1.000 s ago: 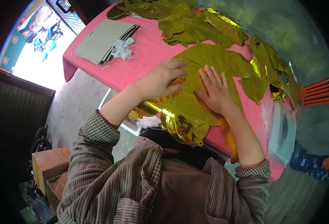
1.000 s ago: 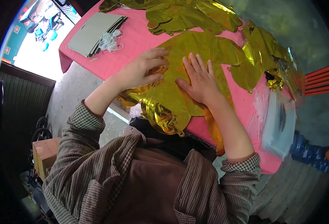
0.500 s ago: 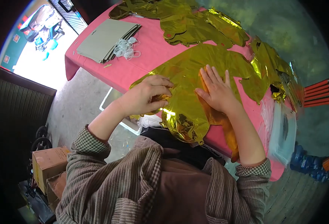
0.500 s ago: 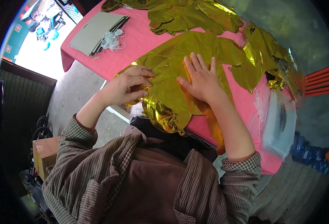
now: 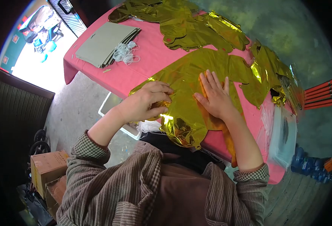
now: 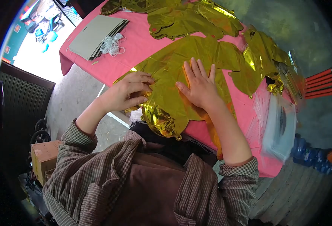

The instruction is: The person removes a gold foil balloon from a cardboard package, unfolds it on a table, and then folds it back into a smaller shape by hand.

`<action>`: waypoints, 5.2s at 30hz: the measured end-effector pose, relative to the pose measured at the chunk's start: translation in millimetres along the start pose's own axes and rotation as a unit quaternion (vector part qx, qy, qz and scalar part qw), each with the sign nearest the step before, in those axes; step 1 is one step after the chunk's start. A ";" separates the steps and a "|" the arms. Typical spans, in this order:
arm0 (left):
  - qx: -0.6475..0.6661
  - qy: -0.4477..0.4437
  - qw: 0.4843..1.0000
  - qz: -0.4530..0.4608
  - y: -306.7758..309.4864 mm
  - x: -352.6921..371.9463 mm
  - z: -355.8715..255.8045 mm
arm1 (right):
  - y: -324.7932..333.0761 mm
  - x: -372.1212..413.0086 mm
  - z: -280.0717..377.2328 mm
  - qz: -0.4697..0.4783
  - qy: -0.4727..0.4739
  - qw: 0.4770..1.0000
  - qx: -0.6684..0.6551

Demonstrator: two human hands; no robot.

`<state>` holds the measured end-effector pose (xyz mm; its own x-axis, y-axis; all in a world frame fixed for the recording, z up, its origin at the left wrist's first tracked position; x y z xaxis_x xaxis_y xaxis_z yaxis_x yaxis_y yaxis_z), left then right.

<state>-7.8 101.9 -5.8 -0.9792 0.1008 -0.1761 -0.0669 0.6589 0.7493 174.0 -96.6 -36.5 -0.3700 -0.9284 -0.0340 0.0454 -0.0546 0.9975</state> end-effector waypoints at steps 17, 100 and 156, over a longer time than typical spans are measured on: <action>-0.078 -0.058 0.995 -0.019 -3.6 -23.3 -6.7 | 1.8 -0.6 3.2 0.015 -0.006 1.000 0.000; -0.038 -0.085 0.992 -0.090 -49.0 -147.9 32.7 | -3.5 -2.7 7.9 0.017 -0.038 0.998 -0.042; -0.416 -0.214 0.877 -0.110 -66.5 -156.0 53.8 | -11.2 33.7 -61.1 -0.234 -0.124 0.954 -0.142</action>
<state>159.7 82.5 -62.5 -0.7757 0.4276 -0.4641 -0.5356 -0.0571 0.8426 217.7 -149.7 -52.7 -0.6177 -0.6647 -0.4202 0.0582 -0.5716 0.8185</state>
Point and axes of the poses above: each hand's wrist, its own x-axis away from the middle knuckle, its own y-axis out of the back of the hand, z = x × y, the point moved 1 cm from there along -x, towards the middle knuckle, and after that the axes turned 6 degrees about y, right-handed, at the moved point
